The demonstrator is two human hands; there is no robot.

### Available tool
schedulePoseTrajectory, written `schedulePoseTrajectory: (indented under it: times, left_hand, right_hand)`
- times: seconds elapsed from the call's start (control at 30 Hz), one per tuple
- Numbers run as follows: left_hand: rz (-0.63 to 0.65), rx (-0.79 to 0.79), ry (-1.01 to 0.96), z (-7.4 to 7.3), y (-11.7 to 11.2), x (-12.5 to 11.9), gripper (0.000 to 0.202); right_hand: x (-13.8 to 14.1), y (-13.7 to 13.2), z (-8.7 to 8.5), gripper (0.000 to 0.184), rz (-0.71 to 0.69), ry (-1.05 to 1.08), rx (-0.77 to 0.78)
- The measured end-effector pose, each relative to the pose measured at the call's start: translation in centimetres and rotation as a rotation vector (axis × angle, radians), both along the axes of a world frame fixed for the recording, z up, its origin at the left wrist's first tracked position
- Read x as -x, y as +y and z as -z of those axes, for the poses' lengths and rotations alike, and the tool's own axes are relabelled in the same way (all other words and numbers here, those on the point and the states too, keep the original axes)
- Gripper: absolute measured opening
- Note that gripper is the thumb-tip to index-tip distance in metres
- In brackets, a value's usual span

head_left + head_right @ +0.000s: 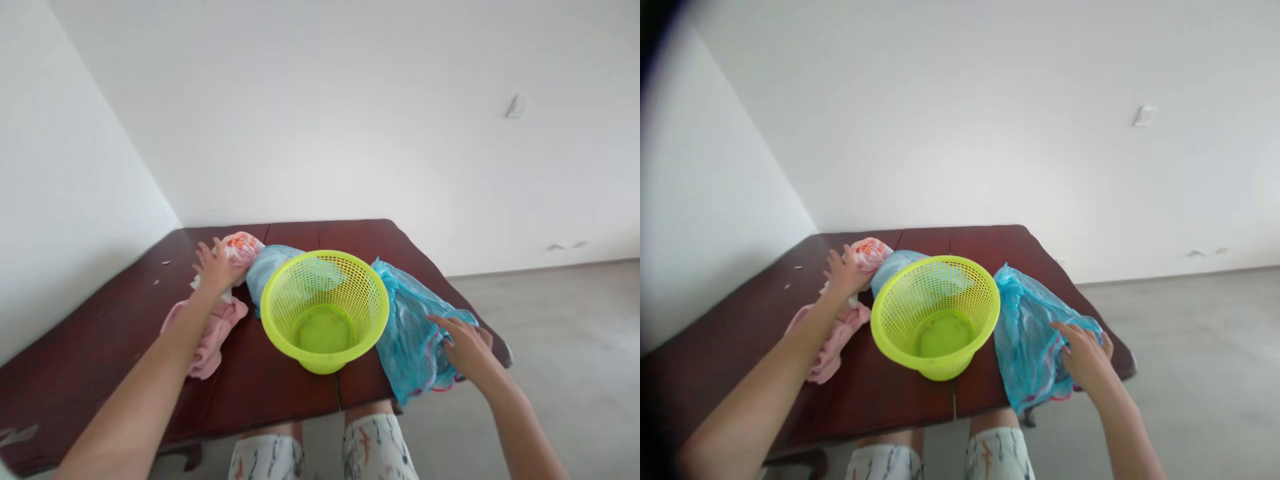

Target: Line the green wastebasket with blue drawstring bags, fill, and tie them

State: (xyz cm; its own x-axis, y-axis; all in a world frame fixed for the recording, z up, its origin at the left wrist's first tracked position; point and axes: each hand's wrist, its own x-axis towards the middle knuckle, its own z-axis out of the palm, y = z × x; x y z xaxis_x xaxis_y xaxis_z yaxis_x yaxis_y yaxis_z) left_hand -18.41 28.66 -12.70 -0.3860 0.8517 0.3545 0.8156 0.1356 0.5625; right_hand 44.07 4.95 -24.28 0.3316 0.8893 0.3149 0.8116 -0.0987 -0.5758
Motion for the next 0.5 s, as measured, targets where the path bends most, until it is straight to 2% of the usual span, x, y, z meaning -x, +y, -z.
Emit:
schedulePoseTrajectory:
  times: [0.1, 0.17, 0.23, 0.3, 0.37, 0.43, 0.47, 0.5]
  left_hand:
    - [0.024, -0.014, 0.137, -0.4, 0.6, 2.8, 0.142]
    - [0.122, -0.071, 0.188, -1.5, -0.6, 4.4, 0.146]
    - [0.223, -0.2, 0.188, -2.7, -3.4, 5.2, 0.129]
    - [0.341, -0.42, 0.193, -3.2, -7.6, 5.1, 0.094]
    - [0.369, -0.67, 0.245, -2.2, -12.9, 4.1, 0.069]
    - [0.418, -0.959, 0.306, 0.3, -18.6, 2.0, 0.038]
    - [0.567, -1.032, 0.296, 1.8, -21.5, 0.4, 0.023]
    - [0.773, -0.934, 0.267, 3.4, -24.3, -1.5, 0.019]
  right_hand:
    - [-0.8, -0.3, 0.2, 0.061, -0.166, -0.291, 0.148]
    - [-0.5, -0.1, -0.3, 0.052, -0.214, -0.375, 0.159]
    - [-0.2, -0.1, -0.9, 0.037, -0.191, -0.422, 0.073]
    - [0.0, -0.8, -1.3, 0.03, -0.104, -0.465, -0.087]
    - [-0.1, -2.4, -1.2, 0.025, -0.023, -0.486, -0.248]
    - [-0.1, -4.7, -0.6, 0.021, -0.003, -0.485, -0.351]
    - [0.0, -6.0, -0.1, 0.021, -0.01, -0.483, -0.375]
    - [0.2, -7.4, 0.4, 0.022, -0.022, -0.484, -0.382]
